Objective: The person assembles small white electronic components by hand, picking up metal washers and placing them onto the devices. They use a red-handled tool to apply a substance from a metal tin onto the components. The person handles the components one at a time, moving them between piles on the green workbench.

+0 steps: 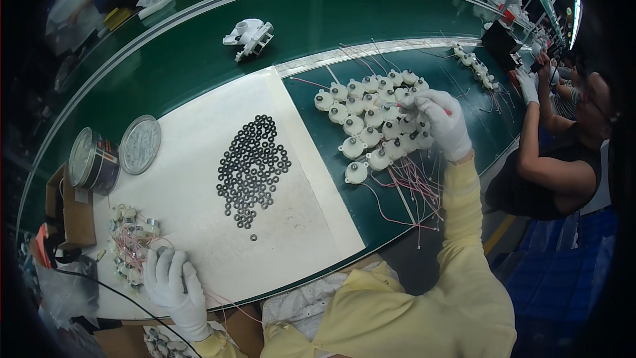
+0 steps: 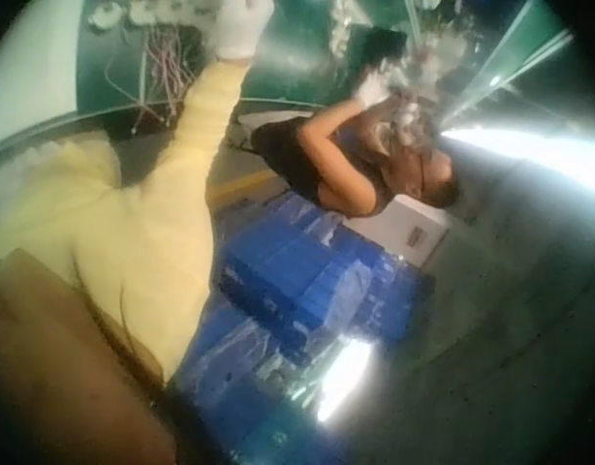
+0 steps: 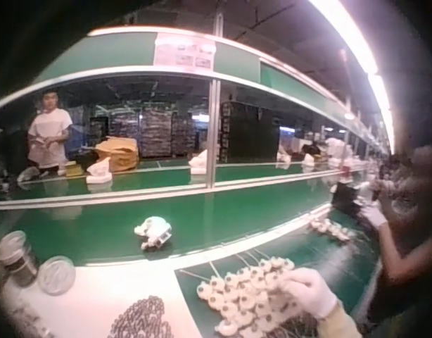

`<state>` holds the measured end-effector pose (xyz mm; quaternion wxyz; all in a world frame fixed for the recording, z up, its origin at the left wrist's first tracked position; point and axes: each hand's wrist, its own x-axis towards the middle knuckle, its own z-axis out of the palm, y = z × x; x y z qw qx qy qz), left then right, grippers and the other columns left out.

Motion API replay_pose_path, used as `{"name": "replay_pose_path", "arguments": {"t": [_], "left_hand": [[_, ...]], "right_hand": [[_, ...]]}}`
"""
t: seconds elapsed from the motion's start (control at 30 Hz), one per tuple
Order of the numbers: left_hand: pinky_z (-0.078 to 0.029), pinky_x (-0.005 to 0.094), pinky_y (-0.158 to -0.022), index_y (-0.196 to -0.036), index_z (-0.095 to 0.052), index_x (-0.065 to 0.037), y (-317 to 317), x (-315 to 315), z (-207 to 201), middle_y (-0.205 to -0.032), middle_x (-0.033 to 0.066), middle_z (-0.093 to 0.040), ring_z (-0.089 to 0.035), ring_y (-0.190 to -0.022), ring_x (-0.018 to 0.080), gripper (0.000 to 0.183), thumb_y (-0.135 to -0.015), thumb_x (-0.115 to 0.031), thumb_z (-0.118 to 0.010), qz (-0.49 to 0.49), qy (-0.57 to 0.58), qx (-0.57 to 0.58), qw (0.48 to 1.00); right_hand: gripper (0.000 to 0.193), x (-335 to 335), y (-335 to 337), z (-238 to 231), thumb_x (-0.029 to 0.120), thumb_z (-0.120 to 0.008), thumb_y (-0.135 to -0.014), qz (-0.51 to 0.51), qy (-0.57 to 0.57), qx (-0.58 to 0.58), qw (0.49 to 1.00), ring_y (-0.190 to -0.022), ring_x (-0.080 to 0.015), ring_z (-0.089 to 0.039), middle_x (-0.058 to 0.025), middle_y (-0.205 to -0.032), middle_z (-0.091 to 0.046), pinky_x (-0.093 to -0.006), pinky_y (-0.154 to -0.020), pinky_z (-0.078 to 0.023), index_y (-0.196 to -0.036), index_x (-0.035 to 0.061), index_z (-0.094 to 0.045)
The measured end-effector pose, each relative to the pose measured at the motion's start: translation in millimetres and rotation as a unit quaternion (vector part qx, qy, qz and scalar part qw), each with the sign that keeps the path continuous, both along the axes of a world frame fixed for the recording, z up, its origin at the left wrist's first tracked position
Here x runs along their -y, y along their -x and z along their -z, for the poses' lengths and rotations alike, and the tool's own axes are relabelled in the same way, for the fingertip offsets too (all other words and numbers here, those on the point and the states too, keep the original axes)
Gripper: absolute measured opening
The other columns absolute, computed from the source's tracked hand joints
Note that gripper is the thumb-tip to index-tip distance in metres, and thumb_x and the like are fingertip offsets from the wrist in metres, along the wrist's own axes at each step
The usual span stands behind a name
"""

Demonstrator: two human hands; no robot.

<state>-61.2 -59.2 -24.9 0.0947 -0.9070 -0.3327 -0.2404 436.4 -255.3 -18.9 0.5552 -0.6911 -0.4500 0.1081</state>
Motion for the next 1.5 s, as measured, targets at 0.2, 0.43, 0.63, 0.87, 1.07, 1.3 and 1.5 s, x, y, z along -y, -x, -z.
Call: {"name": "replay_pose_path", "arguments": {"t": [0.2,0.43,0.63,0.87,1.07,1.3,1.5], "left_hand": [[-0.043,0.0555,-0.105,-0.112,-0.07,-0.003,2,1,0,-0.117,0.0149,-0.068,-0.057,-0.125,0.0454,0.024,-0.089,-0.003,-0.065,-0.002,0.012,-0.005,1.0],[-0.042,0.0565,-0.105,-0.113,-0.068,-0.007,3,-1,2,-0.116,0.0136,-0.069,-0.057,-0.122,0.0452,0.024,-0.089,-0.007,-0.066,-0.006,0.006,-0.011,1.0],[-0.043,0.0558,-0.105,-0.113,-0.069,-0.004,2,2,0,-0.117,0.0151,-0.068,-0.056,-0.124,0.0456,0.025,-0.089,-0.004,-0.065,-0.005,0.015,-0.009,1.0],[-0.044,0.0555,-0.105,-0.112,-0.07,-0.003,1,2,-3,-0.118,0.0163,-0.068,-0.057,-0.124,0.0461,0.024,-0.088,-0.002,-0.065,-0.004,0.014,-0.018,1.0],[-0.043,0.0573,-0.105,-0.111,-0.068,-0.007,1,0,0,-0.114,0.0138,-0.069,-0.059,-0.118,0.0454,0.023,-0.089,-0.008,-0.066,-0.003,0.002,-0.007,1.0],[-0.044,0.0581,-0.104,-0.111,-0.068,-0.007,1,-1,0,-0.114,0.014,-0.069,-0.059,-0.119,0.0457,0.023,-0.089,-0.008,-0.066,-0.001,-0.001,-0.01,1.0],[-0.044,0.0594,-0.103,-0.111,-0.068,-0.006,4,-3,7,-0.114,0.0156,-0.068,-0.058,-0.12,0.0465,0.023,-0.089,-0.006,-0.065,0.003,0.0,-0.009,1.0]], "right_hand": [[0.025,-1,-1,0,0.01,-0.054,-0.097,-0.047,0.042,-0.04,0.997,-0.092,-0.0199,-0.07,-0.0133,-0.1,-0.076,-0.0323,-0.086,-0.054,-0.1,-0.0062,-0.073],[0.025,-6,1,6,0.009,-0.054,-0.096,-0.059,0.037,-0.046,0.997,-0.081,-0.0144,-0.069,-0.0111,-0.095,-0.076,-0.0276,-0.075,-0.053,-0.099,-0.0058,-0.074],[0.023,1,-9,8,0.005,-0.052,-0.093,-0.063,0.058,-0.083,0.993,-0.088,-0.0195,-0.07,-0.0144,-0.1,-0.076,-0.0311,-0.083,-0.055,-0.095,-0.0074,-0.071],[0.026,0,-1,2,0.008,-0.052,-0.093,-0.019,0.004,-0.056,0.998,-0.081,-0.0172,-0.07,-0.0138,-0.096,-0.076,-0.0281,-0.075,-0.053,-0.096,-0.0061,-0.073],[0.028,-3,1,-3,0.011,-0.052,-0.095,-0.043,0.039,-0.07,0.996,-0.083,-0.0174,-0.071,-0.013,-0.098,-0.076,-0.0272,-0.074,-0.053,-0.1,-0.0058,-0.074],[0.029,21,-18,-17,0.01,-0.053,-0.1,0.026,0.021,-0.032,0.999,-0.098,-0.0203,-0.072,-0.0146,-0.107,-0.075,-0.0305,-0.085,-0.056,-0.118,-0.0056,-0.071],[0.03,23,-7,-26,0.0,-0.063,-0.093,-0.05,0.088,0.171,0.98,-0.098,-0.021,-0.071,-0.0145,-0.11,-0.074,-0.0306,-0.087,-0.055,-0.121,-0.0013,-0.072]]}}
